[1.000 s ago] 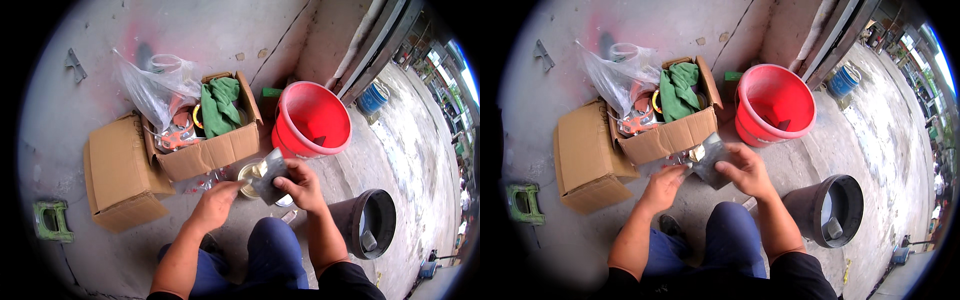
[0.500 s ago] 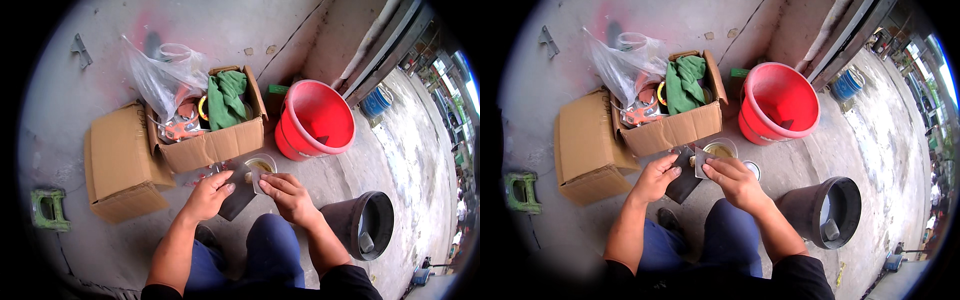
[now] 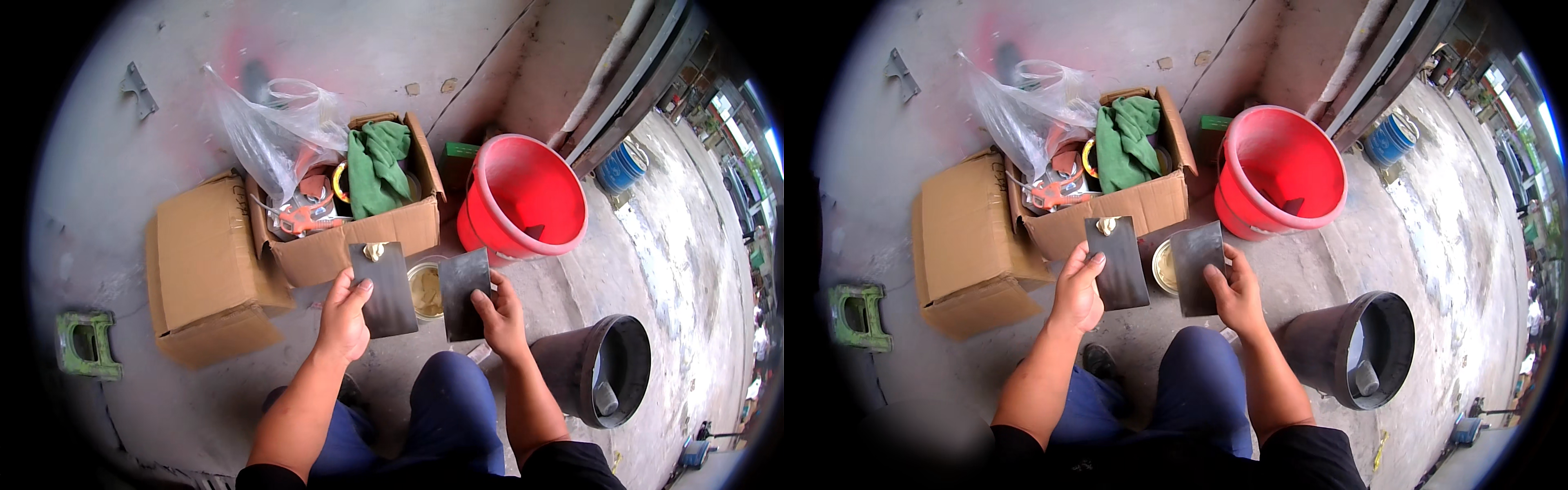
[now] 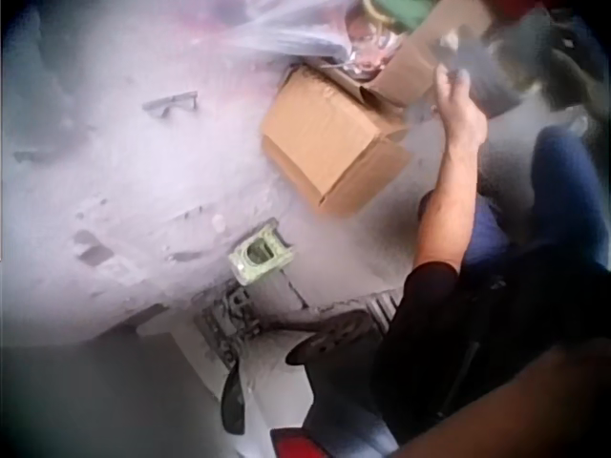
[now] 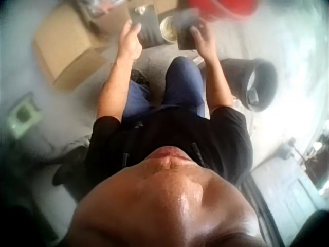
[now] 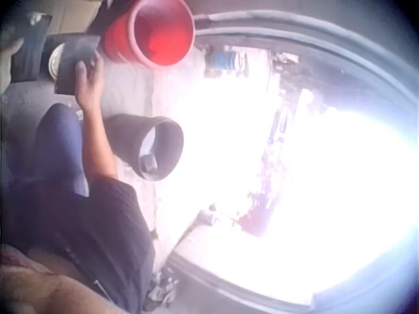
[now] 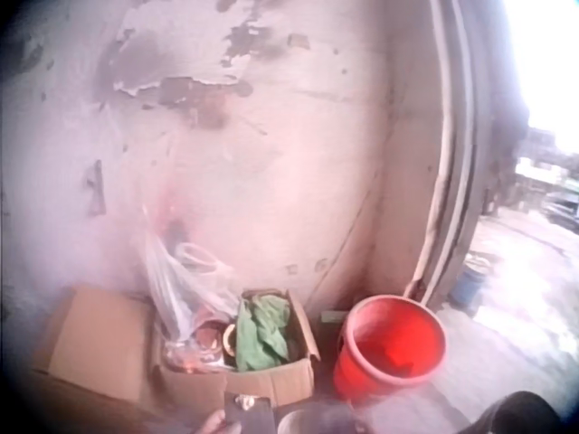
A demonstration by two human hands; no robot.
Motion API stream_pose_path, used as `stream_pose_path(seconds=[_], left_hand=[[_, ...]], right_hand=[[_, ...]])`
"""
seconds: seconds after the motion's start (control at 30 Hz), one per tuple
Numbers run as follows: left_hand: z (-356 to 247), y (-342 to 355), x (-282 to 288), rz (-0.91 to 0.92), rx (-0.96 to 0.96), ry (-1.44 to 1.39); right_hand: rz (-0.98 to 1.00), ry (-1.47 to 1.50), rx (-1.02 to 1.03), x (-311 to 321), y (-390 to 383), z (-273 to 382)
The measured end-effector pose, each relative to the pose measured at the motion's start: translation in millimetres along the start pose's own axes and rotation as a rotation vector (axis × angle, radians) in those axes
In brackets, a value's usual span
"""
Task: The person scoops body filler from a can onto a spreader and mixes it with a second spreader. They then apply and smooth the filler over a damaged area on the rear bumper of a white car.
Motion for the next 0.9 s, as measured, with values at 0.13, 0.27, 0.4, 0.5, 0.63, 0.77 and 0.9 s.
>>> stream_pose_path(seconds=[0.13,0.27,0.4,0.5,0.63,0.77,0.9], left_hand=[[0.9,-3.7,-8.7,-0.001,0.076,-0.062],[3.5,-7.7,-22.7,0.133,0.063,-0.065],[-6.6,-14.9,-37.2,0.178,-0.047,-0.003],[-14.5,-13.7,-22.2,0.102,-0.126,0.040],[-29.6,-16.9,-22.7,0.048,-0.246,0.037],[-17.6,-25.5,-41.3,0.254,-0.147,0.062],[-19.2,-32.1,-52.2,0.385,-0.234,0.396]], right_hand=[[0.295,0.319,-0.264,-33.0,-23.4,-20.9],[0.590,0.256,-0.360,-70.8,-35.7,-37.7],[0.337,0.414,-0.288,-48.0,7.4,-31.0],[0.139,0.399,-0.249,-15.2,18.0,-35.4],[0.249,0.260,-0.204,-21.6,-13.5,-22.5],[0.248,0.095,-0.199,-41.4,-9.0,-11.5],[0.290,0.072,-0.103,-49.3,6.7,2.1]])
Point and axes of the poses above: each hand's wrist, its own y-axis towards the middle knuckle, its own x-axis out of the back of the hand, z = x × y, the point moved 10 cm from there along y, towards the middle knuckle, and after that the axes turned 7 degrees about -z, right-handed, at the moved point
